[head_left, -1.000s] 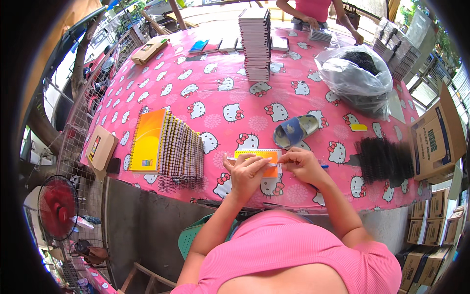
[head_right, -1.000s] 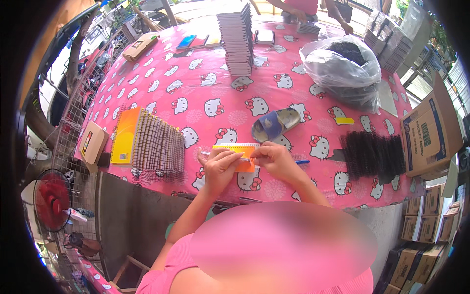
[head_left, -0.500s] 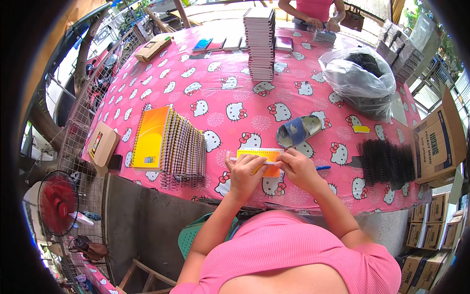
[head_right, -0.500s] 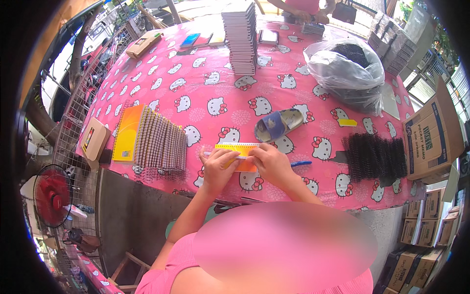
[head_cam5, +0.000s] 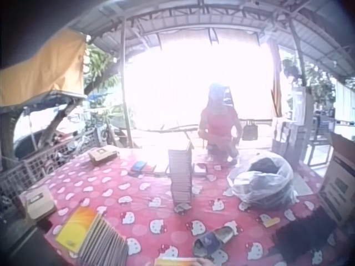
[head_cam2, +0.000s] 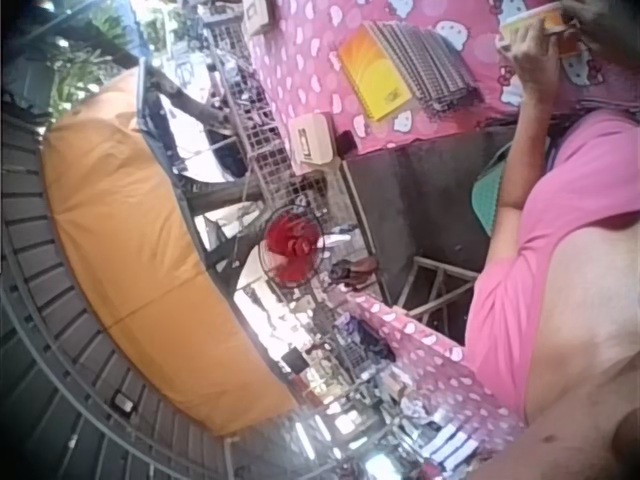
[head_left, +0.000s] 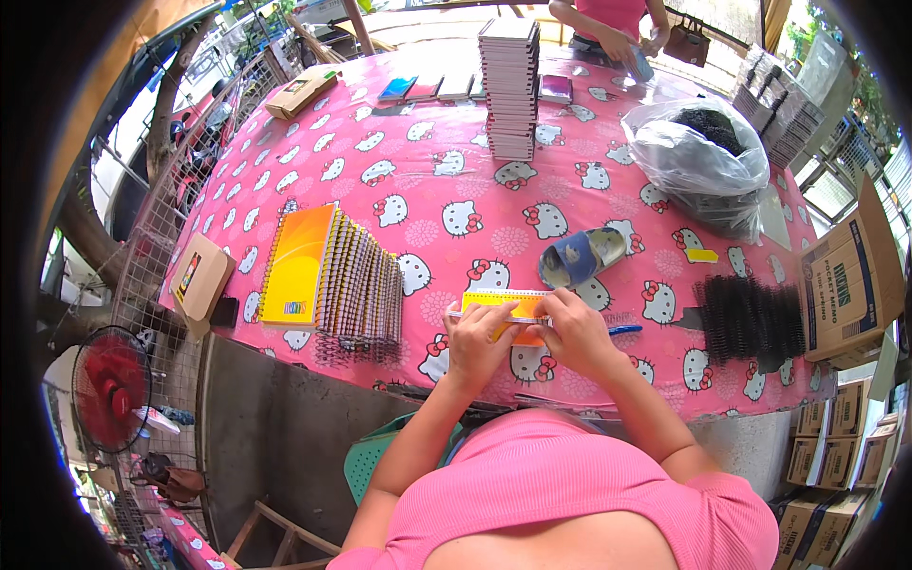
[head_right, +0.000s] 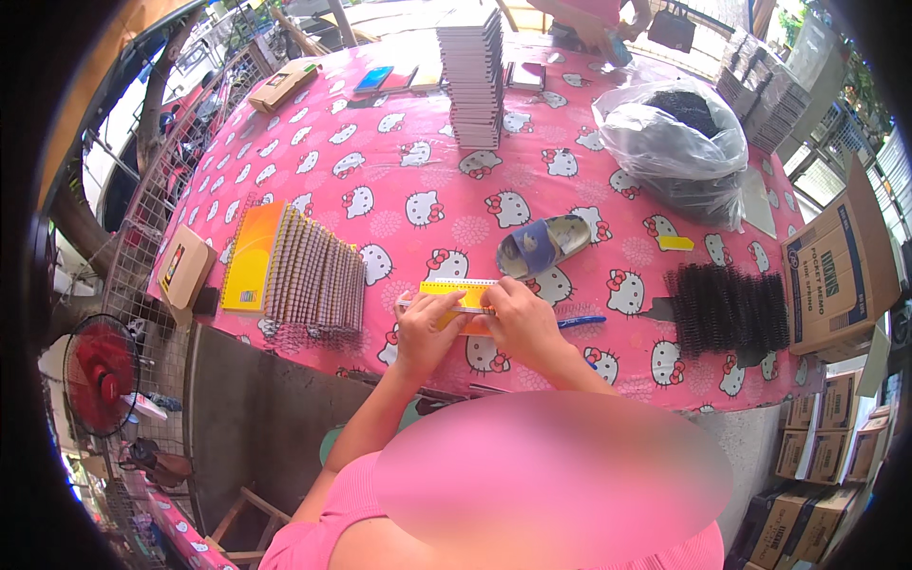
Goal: The person assembles small yellow notepads by threading a metal spiral wire through the holes in the paper and covers, and then uses a pair of blue pliers to trim and bend the wire ends.
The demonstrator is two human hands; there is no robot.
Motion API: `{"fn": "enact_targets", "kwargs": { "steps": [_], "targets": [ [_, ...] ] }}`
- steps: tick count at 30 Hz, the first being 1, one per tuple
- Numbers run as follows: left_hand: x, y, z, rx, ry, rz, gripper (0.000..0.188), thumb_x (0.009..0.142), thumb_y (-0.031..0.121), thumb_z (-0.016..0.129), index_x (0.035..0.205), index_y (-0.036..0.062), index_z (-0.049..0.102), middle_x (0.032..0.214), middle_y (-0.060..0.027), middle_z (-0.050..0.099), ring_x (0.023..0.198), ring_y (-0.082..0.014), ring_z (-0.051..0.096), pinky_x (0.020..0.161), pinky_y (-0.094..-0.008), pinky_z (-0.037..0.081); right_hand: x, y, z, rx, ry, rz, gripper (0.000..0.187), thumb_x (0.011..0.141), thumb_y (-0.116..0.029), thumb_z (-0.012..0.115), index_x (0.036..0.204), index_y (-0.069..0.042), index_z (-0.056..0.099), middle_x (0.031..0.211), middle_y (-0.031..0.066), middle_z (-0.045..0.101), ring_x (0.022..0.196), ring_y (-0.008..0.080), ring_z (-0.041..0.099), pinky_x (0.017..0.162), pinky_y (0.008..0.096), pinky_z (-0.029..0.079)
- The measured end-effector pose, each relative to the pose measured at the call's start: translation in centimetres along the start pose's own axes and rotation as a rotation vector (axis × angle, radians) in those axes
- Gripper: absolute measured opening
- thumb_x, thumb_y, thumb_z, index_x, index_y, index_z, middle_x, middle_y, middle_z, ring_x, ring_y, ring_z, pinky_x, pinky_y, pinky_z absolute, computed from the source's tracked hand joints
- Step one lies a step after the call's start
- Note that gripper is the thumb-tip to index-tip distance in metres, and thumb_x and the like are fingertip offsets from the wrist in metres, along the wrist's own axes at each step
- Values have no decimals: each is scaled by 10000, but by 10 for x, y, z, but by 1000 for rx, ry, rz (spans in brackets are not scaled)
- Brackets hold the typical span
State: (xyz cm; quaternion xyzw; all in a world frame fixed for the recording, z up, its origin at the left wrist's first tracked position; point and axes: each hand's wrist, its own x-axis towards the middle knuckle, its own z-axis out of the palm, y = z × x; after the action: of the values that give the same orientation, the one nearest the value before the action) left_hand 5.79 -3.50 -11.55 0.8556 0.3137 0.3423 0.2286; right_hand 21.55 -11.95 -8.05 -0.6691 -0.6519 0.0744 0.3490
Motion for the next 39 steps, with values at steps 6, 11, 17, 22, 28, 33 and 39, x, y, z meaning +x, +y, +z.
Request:
{"fn": "enact_targets", "kwargs": {
  "steps": [6, 11, 17, 22, 28, 33, 39],
  "targets": [
    [-3, -2, -1, -8, 1, 44, 230, 742, 226, 722, 955, 144, 690, 865, 14, 678, 847, -150, 605, 950, -473, 274, 8, 18, -3, -90, -172, 104, 207, 746, -85, 639, 947, -52, 606, 911, 98, 608, 893, 298, 602, 731, 395, 499],
    [-1, 2, -1, -3, 40, 98, 235, 686, 179, 767, 901, 131, 687, 853, -16, 662, 878, -185, 598, 915, -411, 323, 30, 112, -49, -276, 3, 103, 427, 700, -250, 724, 1057, -56, 593, 978, 123, 631, 952, 308, 603, 809, 395, 490],
    [2, -7, 1, -26, 126, 101, 299, 617, 151, 794, 880, 109, 657, 848, -31, 641, 917, -236, 578, 858, -402, 390, 30, 120, -28, 117, 14, 389, 448, 681, -177, 731, 1078, -47, 571, 1037, 103, 612, 971, 229, 592, 854, 378, 472],
    [4, -1, 1, -100, 98, 84, 371, 603, 155, 798, 934, 91, 644, 842, -33, 641, 897, -243, 583, 835, -405, 409, 2, 96, -33, 688, 13, 133, 343, 681, -64, 661, 1009, -25, 571, 884, 49, 600, 829, 136, 562, 723, 311, 488],
    [6, -2, -3, -117, 54, 52, 415, 617, 144, 794, 990, 80, 624, 846, -44, 649, 867, -243, 599, 833, -401, 417, 19, 76, -41, 700, -191, 219, 275, 694, -34, 662, 945, -22, 549, 787, 34, 579, 754, 99, 542, 660, 273, 461],
    [12, -14, -8, -198, 28, 54, 455, 657, 165, 797, 1051, 73, 588, 933, -90, 618, 941, -279, 569, 861, -413, 422, 33, 68, -40, 916, -302, 319, 305, 636, 20, 601, 935, -18, 555, 752, 69, 590, 715, 151, 560, 652, 296, 446],
    [11, -32, -16, -185, 111, 114, 404, 688, 94, 781, 1039, 41, 588, 1072, -126, 555, 954, -284, 590, 785, -365, 503, 54, 64, -23, 408, -210, 164, 309, 629, 0, 619, 934, -21, 580, 761, 38, 607, 743, 128, 575, 643, 293, 454]
  ]
}}
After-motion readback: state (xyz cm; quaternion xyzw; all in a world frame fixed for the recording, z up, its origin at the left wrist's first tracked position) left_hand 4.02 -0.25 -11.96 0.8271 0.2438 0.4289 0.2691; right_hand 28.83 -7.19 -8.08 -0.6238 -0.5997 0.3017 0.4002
